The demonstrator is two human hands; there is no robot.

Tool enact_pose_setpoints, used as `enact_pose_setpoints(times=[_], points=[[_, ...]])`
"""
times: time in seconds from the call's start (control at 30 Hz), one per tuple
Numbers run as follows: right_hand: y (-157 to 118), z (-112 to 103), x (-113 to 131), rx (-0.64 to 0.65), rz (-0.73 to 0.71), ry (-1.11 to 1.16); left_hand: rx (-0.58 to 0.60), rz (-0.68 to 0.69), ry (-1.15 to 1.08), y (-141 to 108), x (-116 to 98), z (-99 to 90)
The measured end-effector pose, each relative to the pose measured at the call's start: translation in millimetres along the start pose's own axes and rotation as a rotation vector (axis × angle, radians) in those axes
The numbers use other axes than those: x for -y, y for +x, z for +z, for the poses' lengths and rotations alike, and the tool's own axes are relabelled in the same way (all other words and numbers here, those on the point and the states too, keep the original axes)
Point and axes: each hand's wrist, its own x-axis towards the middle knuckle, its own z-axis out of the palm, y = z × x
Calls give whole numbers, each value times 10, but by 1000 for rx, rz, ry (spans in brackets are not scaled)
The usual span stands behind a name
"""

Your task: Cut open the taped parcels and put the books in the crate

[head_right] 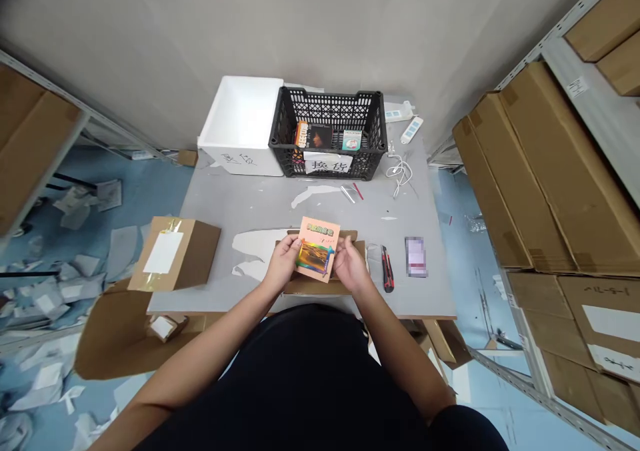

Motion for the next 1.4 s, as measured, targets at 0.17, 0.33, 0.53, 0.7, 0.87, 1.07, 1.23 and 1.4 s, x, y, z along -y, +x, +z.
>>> enact_pose_setpoints(times=[0.17,0.33,0.53,0.7,0.87,1.07,1.23,1.4], points=[[-189,152,-78,104,67,18,-76,128,-71,-204,-109,187],[-315,264,-160,176,214,80,-174,271,373,-373,-36,260],[-386,302,-173,111,114,77,-28,393,584,-574,-133,224],[-386,341,-132,4,-67,34,94,295,235,-697,-293,166],[-430,314,-32,-130,-171,18,5,90,1,-660,-280,41],[-560,384,114,-66,-141,32,-72,76,-94,-603,-233,-4],[-551,417,-6,81,23,11,-65,93,-90,-621,-229,108],[-530,492,-145,226,91,82,20,263,290,-630,-194,139]])
